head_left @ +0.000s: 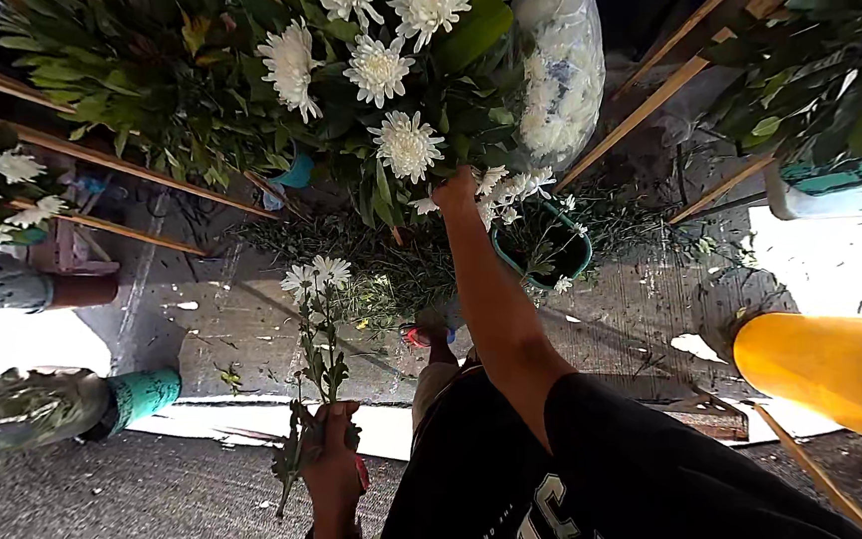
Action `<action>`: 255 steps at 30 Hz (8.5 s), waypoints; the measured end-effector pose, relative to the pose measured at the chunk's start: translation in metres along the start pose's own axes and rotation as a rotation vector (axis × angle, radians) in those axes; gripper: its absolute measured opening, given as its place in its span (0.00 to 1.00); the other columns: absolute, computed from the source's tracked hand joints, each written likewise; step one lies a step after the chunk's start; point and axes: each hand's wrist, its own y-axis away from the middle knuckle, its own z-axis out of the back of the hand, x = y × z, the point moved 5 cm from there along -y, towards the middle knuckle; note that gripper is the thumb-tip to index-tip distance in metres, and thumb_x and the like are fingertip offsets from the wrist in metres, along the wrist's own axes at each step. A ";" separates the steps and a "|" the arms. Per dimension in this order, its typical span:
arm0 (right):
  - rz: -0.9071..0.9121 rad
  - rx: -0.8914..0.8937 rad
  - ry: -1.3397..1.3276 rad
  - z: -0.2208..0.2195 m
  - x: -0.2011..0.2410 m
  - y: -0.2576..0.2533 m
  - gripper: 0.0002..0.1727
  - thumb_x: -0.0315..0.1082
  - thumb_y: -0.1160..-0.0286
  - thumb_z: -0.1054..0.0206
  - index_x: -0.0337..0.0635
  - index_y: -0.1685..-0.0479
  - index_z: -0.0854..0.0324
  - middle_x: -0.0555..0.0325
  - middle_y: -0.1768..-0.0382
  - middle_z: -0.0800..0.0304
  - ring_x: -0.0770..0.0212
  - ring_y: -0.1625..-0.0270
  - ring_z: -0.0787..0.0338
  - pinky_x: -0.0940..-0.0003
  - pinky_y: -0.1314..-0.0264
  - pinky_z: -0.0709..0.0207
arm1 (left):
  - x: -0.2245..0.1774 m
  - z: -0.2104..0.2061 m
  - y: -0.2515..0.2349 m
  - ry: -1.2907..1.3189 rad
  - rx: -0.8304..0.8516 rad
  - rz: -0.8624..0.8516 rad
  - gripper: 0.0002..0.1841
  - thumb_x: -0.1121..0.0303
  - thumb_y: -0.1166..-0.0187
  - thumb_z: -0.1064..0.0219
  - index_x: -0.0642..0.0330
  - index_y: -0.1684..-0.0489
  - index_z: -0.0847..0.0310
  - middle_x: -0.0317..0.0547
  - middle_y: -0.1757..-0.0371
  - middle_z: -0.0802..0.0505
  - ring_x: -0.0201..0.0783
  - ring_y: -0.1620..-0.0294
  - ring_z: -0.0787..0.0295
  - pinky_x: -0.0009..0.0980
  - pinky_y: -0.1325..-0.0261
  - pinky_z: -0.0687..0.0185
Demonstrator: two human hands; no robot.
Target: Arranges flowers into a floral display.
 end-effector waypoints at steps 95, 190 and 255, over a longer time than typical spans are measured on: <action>0.767 0.423 0.670 -0.046 0.175 -0.010 0.18 0.32 0.16 0.34 0.26 0.40 0.30 0.45 0.58 0.12 0.59 0.57 0.06 0.62 0.49 0.09 | -0.035 -0.036 0.010 0.192 0.102 -0.143 0.06 0.72 0.18 0.43 0.52 0.62 0.21 0.24 0.82 0.19 0.19 0.88 0.31 0.16 0.83 0.31; 0.118 0.716 0.655 0.075 0.094 0.207 0.09 0.41 0.08 0.43 0.50 0.45 0.22 0.62 0.47 0.10 0.65 0.46 0.09 0.65 0.40 0.13 | -0.059 -0.104 -0.006 0.112 0.243 -0.158 0.20 0.48 0.12 0.44 0.55 0.54 0.14 0.24 0.73 0.14 0.18 0.78 0.26 0.17 0.72 0.27; 0.212 0.094 0.837 -0.024 0.079 -0.022 0.19 0.38 0.17 0.37 0.37 0.34 0.21 0.39 0.37 0.17 0.46 0.34 0.17 0.42 0.37 0.21 | 0.040 -0.024 -0.013 0.187 0.137 0.221 0.11 0.71 0.14 0.45 0.64 0.59 0.16 0.34 0.85 0.22 0.24 0.91 0.35 0.19 0.89 0.36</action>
